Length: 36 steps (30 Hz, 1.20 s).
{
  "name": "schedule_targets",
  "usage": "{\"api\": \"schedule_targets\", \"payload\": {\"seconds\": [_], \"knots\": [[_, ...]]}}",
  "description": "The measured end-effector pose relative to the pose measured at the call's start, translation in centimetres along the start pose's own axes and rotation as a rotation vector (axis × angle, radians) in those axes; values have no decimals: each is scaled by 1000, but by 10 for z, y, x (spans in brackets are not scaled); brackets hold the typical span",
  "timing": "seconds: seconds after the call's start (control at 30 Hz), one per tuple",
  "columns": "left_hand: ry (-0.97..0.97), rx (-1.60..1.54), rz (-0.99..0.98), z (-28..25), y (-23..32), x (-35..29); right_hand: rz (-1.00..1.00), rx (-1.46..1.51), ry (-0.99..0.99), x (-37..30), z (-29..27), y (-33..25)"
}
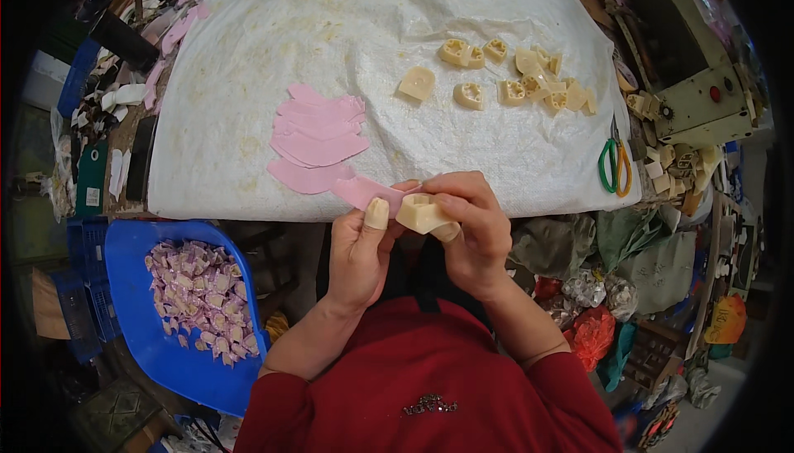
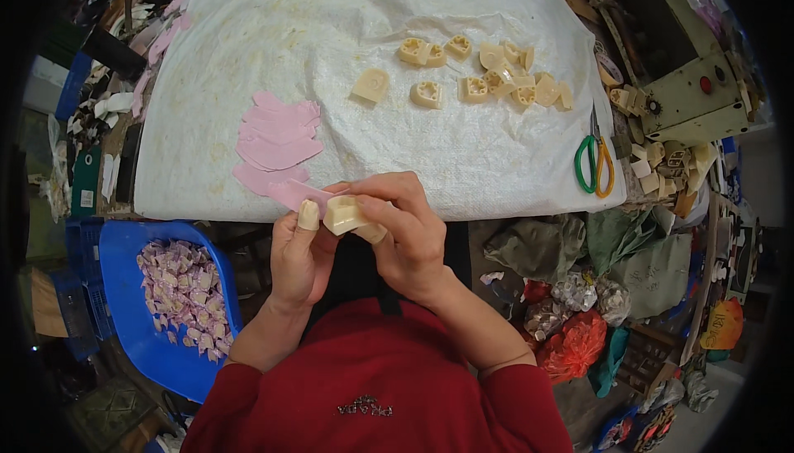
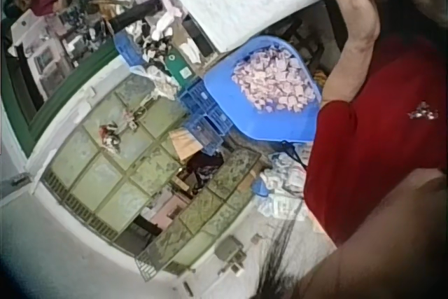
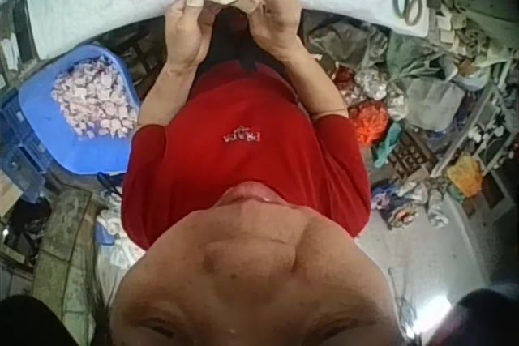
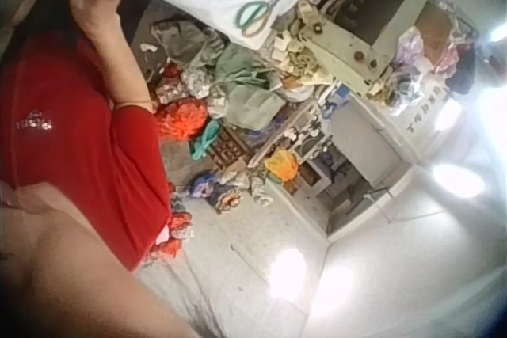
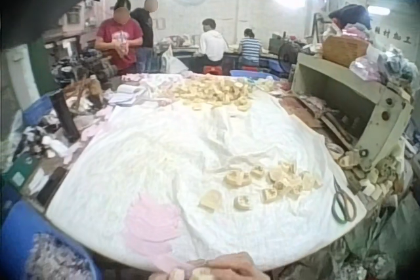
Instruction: Manually assembling and wrapping leather or fabric components for shoe manufacturing.
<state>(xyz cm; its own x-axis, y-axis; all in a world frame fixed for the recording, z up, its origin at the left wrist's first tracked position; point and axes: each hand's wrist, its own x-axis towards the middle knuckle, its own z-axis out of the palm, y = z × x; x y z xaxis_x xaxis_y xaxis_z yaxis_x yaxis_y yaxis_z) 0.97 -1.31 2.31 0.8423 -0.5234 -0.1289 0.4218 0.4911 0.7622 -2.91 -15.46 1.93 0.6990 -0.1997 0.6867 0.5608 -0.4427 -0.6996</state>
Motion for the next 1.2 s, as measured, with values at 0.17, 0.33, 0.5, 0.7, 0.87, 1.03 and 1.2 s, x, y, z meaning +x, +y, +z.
{"api": "schedule_targets", "payload": {"seconds": [0.17,0.33,0.5,0.7,0.87,1.03,1.2], "knots": [[-34,-30,-7,3,5,-4,-137,-53,24,-3,6,2],[-27,74,39,2,1,-8,-138,-97,16,-1,6,0],[-33,313,127,-1,-2,-12,-190,-181,51,-1,10,2],[39,380,287,-2,-3,-6,-166,-334,42,2,10,10],[135,692,434,-4,19,-3,-158,-550,-67,6,1,-4],[79,831,441,-7,12,-1,-10,-704,-258,14,-2,-21],[28,1077,514,-4,7,-2,51,-703,-325,13,-5,-20]]}}
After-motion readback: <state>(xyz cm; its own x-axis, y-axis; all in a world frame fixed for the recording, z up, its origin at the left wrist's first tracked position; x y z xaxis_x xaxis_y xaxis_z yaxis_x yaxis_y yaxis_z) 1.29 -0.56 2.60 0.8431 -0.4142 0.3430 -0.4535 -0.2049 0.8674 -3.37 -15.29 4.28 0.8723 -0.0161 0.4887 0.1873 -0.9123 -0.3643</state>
